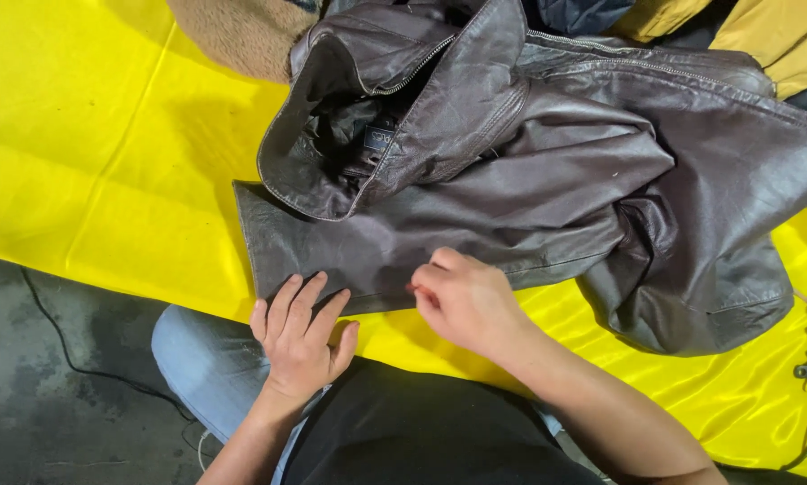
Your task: The person uses a small reddish sponge to rub and clean the surface of a dark leather jacket laid out on a yellow sheet. They repeatedly rub the jacket's sleeve and body, occasionally pausing to inspect the sponge or adjust the jacket's position.
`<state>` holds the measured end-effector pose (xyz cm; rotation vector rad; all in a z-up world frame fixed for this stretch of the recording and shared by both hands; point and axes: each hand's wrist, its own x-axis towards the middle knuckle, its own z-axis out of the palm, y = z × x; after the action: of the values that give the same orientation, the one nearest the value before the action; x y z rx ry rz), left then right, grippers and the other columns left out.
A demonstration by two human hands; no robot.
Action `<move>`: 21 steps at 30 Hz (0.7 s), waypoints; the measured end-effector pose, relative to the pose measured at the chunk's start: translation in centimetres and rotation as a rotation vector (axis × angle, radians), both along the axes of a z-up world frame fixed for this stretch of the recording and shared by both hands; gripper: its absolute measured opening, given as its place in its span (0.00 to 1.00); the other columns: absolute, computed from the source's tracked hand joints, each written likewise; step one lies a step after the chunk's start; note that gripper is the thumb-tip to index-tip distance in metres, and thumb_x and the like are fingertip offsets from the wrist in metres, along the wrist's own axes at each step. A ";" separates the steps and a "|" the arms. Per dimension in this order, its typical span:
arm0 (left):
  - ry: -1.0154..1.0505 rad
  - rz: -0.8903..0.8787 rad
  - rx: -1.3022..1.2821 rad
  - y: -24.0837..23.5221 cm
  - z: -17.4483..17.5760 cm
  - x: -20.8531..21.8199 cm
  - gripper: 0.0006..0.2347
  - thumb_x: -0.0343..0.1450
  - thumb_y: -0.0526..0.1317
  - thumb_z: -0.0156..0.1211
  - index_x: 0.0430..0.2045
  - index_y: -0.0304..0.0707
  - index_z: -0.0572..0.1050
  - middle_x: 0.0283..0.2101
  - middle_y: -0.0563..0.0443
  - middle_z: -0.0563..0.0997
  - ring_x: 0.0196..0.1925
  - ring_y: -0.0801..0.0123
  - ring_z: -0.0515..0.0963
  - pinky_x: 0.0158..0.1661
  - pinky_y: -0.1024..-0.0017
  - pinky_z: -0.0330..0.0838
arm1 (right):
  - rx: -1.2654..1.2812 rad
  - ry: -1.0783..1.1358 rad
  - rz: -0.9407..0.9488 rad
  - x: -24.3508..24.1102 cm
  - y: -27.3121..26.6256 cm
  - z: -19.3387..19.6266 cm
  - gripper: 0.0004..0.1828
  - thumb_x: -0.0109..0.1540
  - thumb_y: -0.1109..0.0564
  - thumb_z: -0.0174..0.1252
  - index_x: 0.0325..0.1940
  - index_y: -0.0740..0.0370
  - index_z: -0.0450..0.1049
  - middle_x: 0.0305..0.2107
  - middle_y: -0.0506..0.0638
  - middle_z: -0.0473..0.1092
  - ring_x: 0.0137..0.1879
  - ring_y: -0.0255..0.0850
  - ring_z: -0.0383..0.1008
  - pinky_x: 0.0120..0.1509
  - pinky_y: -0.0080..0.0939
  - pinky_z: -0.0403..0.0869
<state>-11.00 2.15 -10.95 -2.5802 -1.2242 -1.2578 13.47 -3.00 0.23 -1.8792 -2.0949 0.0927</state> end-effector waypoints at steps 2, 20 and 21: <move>-0.010 -0.001 -0.006 0.0 0.1 0.0 0.15 0.73 0.57 0.51 0.41 0.58 0.82 0.54 0.51 0.79 0.64 0.55 0.71 0.68 0.47 0.41 | 0.002 -0.006 -0.010 1.2 -0.4 -0.4 0.02 0.54 0.50 0.64 0.30 0.42 0.77 0.25 0.39 0.68 0.27 0.42 0.77 0.32 0.40 0.77; 0.020 0.010 -0.049 -0.4 0.1 -0.1 0.15 0.72 0.57 0.53 0.42 0.57 0.82 0.55 0.52 0.78 0.65 0.56 0.70 0.69 0.49 0.41 | 0.104 0.020 0.002 2.9 -1.8 -1.6 0.05 0.59 0.52 0.64 0.39 0.45 0.80 0.34 0.45 0.74 0.42 0.44 0.80 0.45 0.41 0.79; 0.003 0.014 -0.035 -0.4 0.2 0.0 0.14 0.72 0.57 0.53 0.41 0.58 0.82 0.55 0.53 0.78 0.64 0.56 0.70 0.68 0.49 0.43 | 0.091 0.016 -0.050 3.7 -2.3 -1.6 0.04 0.58 0.53 0.64 0.38 0.45 0.80 0.33 0.44 0.73 0.39 0.43 0.79 0.44 0.40 0.79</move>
<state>-11.01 1.75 -10.79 -2.5919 -1.2732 -1.2400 17.18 -5.30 -1.36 -1.8690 -2.0055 0.0008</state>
